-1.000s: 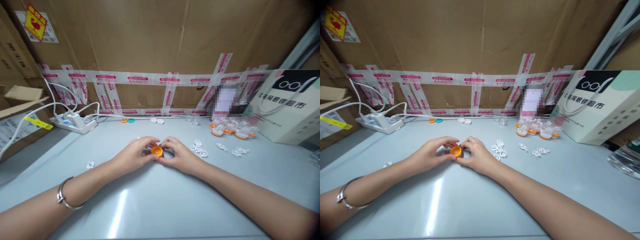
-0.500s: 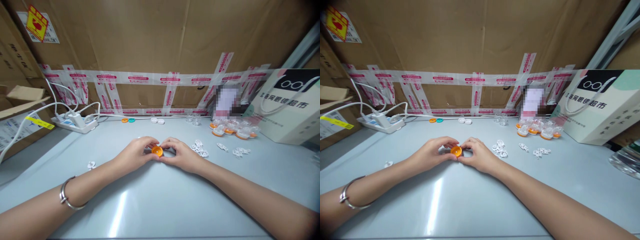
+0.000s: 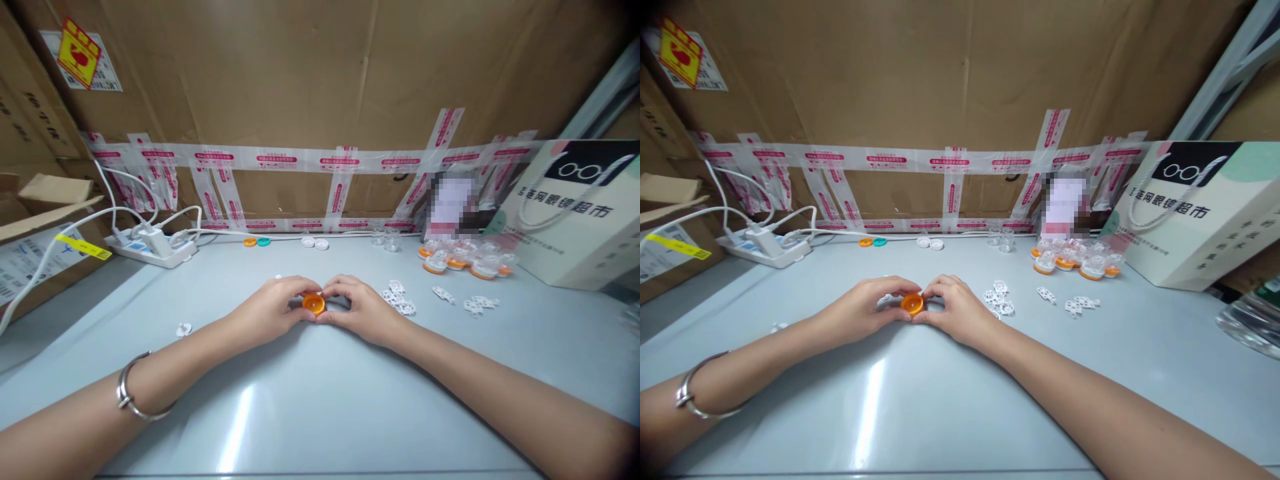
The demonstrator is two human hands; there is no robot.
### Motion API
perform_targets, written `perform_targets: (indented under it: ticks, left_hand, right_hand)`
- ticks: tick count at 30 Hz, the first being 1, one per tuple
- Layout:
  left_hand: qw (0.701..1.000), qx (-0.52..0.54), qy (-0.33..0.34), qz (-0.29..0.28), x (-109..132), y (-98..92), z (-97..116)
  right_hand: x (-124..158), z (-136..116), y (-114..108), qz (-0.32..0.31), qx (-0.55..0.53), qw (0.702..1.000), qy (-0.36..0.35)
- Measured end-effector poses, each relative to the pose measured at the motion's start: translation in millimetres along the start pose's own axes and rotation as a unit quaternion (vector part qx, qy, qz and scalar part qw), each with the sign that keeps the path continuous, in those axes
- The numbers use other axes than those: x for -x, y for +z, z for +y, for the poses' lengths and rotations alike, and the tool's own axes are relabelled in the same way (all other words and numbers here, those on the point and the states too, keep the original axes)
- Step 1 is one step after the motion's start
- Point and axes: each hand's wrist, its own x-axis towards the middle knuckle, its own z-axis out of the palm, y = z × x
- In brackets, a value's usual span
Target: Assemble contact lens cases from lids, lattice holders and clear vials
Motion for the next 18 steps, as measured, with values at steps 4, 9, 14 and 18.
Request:
perform_targets:
  ticks: [4, 9, 14, 18]
  left_hand:
    - [1.0, 0.018, 0.009, -0.005, 2, -0.9, -3]
    - [1.0, 0.006, -0.007, 0.003, 2, -1.5, -5]
    - [0.999, -0.007, -0.032, -0.002, 5, -4.1, -3]
    - [0.999, -0.018, -0.029, 0.002, 7, -5.4, -4]
  right_hand:
    - [1, -2, -1, -0.002, 0.012, 1.0, 0.0]
    - [1, -5, -8, -0.026, 0.01, 1.0, 0.006]
    - [-1, -7, -32, 0.022, 0.026, 0.998, 0.047]
    - [-1, -3, -66, 0.116, 0.081, 0.986, 0.085]
